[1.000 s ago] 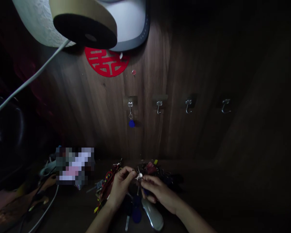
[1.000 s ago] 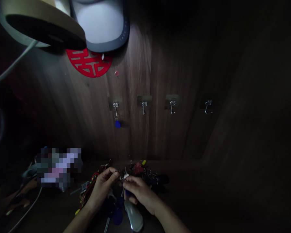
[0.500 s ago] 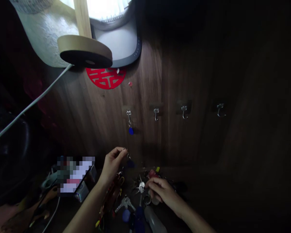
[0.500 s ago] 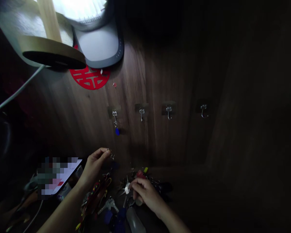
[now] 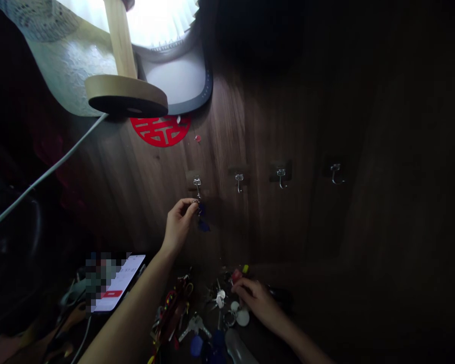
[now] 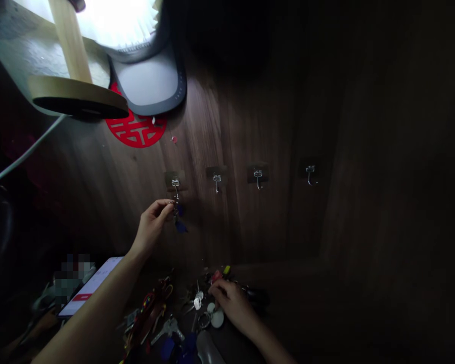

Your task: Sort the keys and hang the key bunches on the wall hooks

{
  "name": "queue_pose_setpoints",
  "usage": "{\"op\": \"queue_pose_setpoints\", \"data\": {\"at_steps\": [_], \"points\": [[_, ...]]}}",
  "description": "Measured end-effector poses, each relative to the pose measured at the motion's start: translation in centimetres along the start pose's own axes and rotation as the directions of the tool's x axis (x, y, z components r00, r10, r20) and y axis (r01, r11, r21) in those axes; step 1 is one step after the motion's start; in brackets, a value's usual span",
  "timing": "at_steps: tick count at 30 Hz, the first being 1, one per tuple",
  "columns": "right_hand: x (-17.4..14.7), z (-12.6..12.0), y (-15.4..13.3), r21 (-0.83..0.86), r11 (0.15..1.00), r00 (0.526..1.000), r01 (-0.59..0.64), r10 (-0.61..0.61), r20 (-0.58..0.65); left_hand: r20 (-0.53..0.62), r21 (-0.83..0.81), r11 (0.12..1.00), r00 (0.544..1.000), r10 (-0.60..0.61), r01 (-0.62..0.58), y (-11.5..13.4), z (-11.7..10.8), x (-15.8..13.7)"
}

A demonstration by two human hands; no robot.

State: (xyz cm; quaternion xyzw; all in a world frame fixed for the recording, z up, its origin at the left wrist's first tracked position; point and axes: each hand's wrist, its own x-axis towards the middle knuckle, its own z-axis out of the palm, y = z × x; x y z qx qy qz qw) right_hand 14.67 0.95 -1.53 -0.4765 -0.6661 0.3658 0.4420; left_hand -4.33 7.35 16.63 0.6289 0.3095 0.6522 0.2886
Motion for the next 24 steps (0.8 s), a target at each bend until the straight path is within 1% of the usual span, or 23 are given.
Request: {"op": "queue_pose_setpoints", "data": {"at_steps": [3,8,13,18,21,24], "points": [[0.0,0.0,0.3,-0.019,1.0,1.0,0.004,-0.004,0.016,-0.036,0.002,0.999,0.999,0.039,-0.039,0.3,0.4,0.9],[0.1,0.0,0.7,-0.044,0.999,0.999,0.007,-0.005,0.032,-0.074,0.021,0.998,0.996,0.054,-0.052,0.2,0.8,1.7],[0.1,0.0,0.8,-0.066,0.998,0.999,0.0,0.003,0.048,-0.068,0.062,0.996,0.996,0.065,-0.061,-0.4,0.8,2.3],[0.1,0.1,0.8,-0.07,0.997,0.999,-0.006,0.008,0.035,-0.046,0.112,0.991,0.995,0.084,-0.078,-0.8,0.8,2.1],[0.1,0.1,0.5,-0.076,0.997,0.999,-0.003,0.006,0.034,-0.021,0.106,0.992,0.997,0.069,-0.066,-1.4,0.6,1.9],[0.0,0.1,0.3,-0.082,0.997,0.999,-0.003,0.006,0.033,-0.018,0.096,0.994,0.999,0.046,-0.044,-2.3,0.4,1.8]]}}
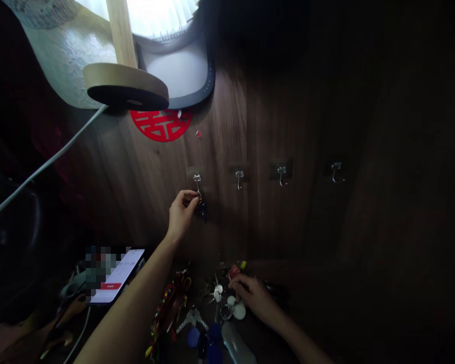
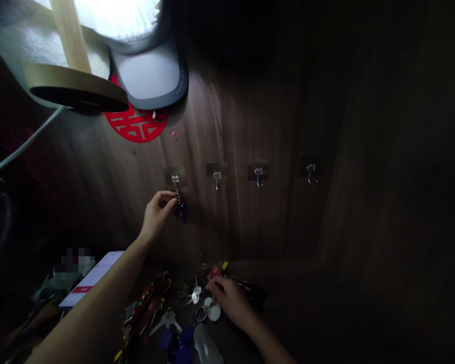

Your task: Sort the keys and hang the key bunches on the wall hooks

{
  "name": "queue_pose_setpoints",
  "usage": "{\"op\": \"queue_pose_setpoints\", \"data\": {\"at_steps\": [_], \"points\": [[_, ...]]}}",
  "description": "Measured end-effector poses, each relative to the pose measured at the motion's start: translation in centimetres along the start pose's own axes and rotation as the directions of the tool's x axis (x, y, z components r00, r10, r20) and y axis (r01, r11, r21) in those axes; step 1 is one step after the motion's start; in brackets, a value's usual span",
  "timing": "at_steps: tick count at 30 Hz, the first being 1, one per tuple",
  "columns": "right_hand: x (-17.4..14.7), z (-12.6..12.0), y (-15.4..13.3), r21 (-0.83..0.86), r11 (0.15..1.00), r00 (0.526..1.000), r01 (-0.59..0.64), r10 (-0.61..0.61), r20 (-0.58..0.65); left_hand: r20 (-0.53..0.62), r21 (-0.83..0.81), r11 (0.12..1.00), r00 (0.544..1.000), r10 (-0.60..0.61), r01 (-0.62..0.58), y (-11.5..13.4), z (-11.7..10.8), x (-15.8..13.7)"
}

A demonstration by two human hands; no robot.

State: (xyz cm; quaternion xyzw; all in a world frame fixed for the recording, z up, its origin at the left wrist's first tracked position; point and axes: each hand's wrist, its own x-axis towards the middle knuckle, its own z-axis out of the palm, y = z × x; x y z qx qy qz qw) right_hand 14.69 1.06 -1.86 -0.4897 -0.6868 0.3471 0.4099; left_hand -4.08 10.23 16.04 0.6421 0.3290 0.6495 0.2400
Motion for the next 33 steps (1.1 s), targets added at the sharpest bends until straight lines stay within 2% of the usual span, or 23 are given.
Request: {"op": "queue_pose_setpoints", "data": {"at_steps": [6,17,24,28,33], "points": [[-0.1,-0.1,0.0,-0.051,0.998,1.0,0.024,-0.024,0.01,-0.005,0.029,0.998,0.998,-0.062,0.062,-1.6,-0.5,-1.6],[-0.2,0.0,-0.6,-0.194,0.979,0.998,0.068,-0.066,0.017,0.046,0.142,0.969,0.977,-0.209,0.201,-3.7,-2.3,-8.8],[-0.2,0.2,-0.7,-0.227,0.973,0.999,0.049,-0.042,0.034,0.176,0.236,0.907,0.903,-0.391,0.347,-4.2,-4.6,-12.8],[-0.2,0.3,-0.7,-0.236,0.97,0.998,0.055,-0.049,0.031,0.204,0.266,0.898,0.891,-0.407,0.349,-4.9,-5.2,-14.8],[-0.1,-0.1,-0.5,-0.161,0.986,0.999,0.048,-0.044,0.027,0.253,0.348,0.889,0.883,-0.395,0.298,-4.9,-4.1,-17.1]]}}
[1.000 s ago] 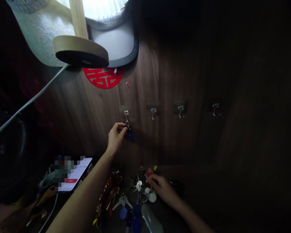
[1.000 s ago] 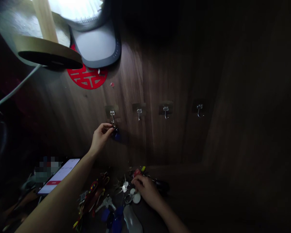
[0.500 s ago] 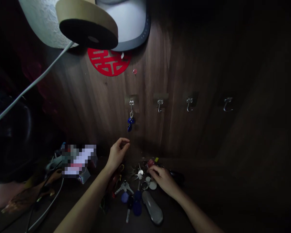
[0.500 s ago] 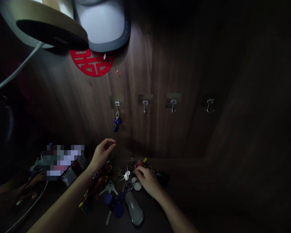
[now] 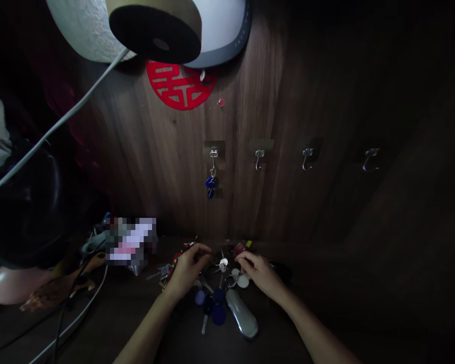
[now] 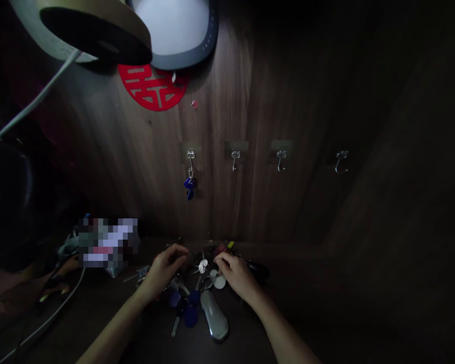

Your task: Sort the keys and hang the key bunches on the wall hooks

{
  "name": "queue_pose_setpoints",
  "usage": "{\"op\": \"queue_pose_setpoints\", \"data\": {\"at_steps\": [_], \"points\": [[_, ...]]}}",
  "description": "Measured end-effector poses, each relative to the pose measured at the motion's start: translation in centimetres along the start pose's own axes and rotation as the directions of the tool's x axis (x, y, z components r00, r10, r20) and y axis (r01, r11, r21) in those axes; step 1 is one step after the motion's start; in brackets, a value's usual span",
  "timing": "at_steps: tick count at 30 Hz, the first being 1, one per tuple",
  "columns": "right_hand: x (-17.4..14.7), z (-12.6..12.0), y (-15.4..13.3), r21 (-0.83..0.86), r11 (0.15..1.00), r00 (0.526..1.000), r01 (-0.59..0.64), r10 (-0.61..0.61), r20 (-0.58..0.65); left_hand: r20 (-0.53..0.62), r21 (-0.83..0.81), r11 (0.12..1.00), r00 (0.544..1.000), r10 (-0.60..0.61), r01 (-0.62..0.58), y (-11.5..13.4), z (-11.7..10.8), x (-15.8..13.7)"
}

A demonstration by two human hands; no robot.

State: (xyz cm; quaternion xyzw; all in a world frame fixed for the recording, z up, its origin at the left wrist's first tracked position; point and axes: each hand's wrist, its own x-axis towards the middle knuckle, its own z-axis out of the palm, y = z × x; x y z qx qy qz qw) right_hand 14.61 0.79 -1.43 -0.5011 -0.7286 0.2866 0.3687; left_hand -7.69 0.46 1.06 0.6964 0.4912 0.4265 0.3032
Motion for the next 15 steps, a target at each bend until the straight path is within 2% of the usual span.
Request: {"op": "queue_pose_setpoints", "data": {"at_steps": [3,7,11,15], "points": [[0.1,-0.8,0.4,0.104,0.993,0.997,-0.052,0.058,-0.054,0.056,0.018,0.998,0.997,0.057,-0.058,0.3,1.3,-1.1],[0.1,-2.5,1.2,0.176,0.981,0.974,-0.076,0.11,-0.195,0.184,0.08,0.987,0.975,0.124,-0.14,0.4,2.5,-2.4],[0.0,-4.1,2.7,0.18,0.974,0.951,-0.134,0.177,-0.253,0.295,0.173,0.951,0.935,0.198,-0.256,0.4,2.7,-3.1],[-0.2,-5.0,3.7,0.159,0.973,0.93,-0.169,0.211,-0.301,0.364,0.163,0.935,0.9,0.24,-0.315,0.6,2.5,-3.1]]}}
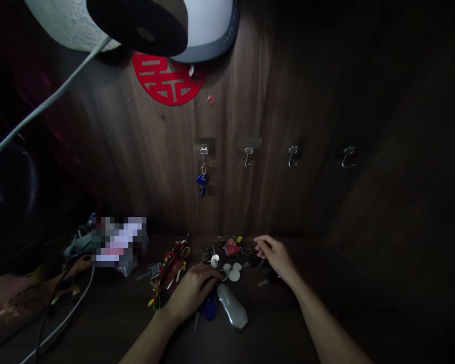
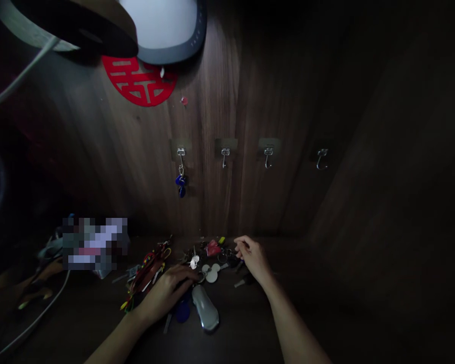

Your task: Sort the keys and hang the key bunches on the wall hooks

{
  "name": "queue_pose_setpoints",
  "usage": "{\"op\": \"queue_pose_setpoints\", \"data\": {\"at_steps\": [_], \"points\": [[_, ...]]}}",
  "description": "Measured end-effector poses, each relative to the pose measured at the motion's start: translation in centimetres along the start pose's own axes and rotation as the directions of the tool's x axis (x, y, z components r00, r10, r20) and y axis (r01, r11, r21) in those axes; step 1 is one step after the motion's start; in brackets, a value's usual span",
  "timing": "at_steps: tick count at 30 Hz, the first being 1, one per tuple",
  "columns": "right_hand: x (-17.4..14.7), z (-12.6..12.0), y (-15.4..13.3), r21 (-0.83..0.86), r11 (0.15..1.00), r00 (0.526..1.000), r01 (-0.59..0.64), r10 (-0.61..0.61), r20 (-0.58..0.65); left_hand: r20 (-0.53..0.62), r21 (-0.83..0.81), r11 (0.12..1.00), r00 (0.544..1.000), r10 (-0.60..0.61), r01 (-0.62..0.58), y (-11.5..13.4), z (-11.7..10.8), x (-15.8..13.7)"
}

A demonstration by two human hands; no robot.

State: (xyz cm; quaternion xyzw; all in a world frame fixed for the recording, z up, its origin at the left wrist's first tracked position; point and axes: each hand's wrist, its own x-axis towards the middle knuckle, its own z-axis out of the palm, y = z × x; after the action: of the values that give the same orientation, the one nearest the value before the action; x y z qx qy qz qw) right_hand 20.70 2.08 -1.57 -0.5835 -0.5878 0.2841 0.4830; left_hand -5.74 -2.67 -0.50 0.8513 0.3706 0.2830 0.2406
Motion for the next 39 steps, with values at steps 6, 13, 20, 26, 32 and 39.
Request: {"op": "queue_pose_setpoints", "data": {"at_steps": [6,13,20,26,32,39], "points": [[-0.9,0.4,-1.0,-0.408,0.895,0.983,0.18,-0.173,0.056,0.033,-0.024,0.999,0.999,0.034,-0.033,0.1,-0.3,0.0],[-0.4,0.1,-0.7,-0.59,0.747,0.949,0.306,-0.286,0.131,0.045,-0.034,0.999,0.998,0.037,-0.035,0.0,-0.3,0.2],[0.5,-3.8,0.4,-0.495,0.858,0.991,0.135,-0.13,0.044,0.028,0.016,1.0,1.0,-0.013,0.013,-0.3,-0.4,0.1],[-0.1,-2.4,-0.3,-0.522,0.828,0.978,0.204,-0.152,0.141,-0.003,0.095,0.995,0.999,-0.044,0.044,-0.4,-0.6,0.0],[-1.4,1.6,-1.7,-0.636,0.727,0.966,0.257,-0.18,0.185,0.005,0.115,0.993,1.0,-0.019,0.018,-0.4,-0.5,0.1],[-1.4,2.9,-2.2,-0.686,0.676,0.962,0.27,-0.163,0.218,0.01,0.138,0.99,1.0,-0.029,0.028,-0.4,-0.5,0.1]]}}
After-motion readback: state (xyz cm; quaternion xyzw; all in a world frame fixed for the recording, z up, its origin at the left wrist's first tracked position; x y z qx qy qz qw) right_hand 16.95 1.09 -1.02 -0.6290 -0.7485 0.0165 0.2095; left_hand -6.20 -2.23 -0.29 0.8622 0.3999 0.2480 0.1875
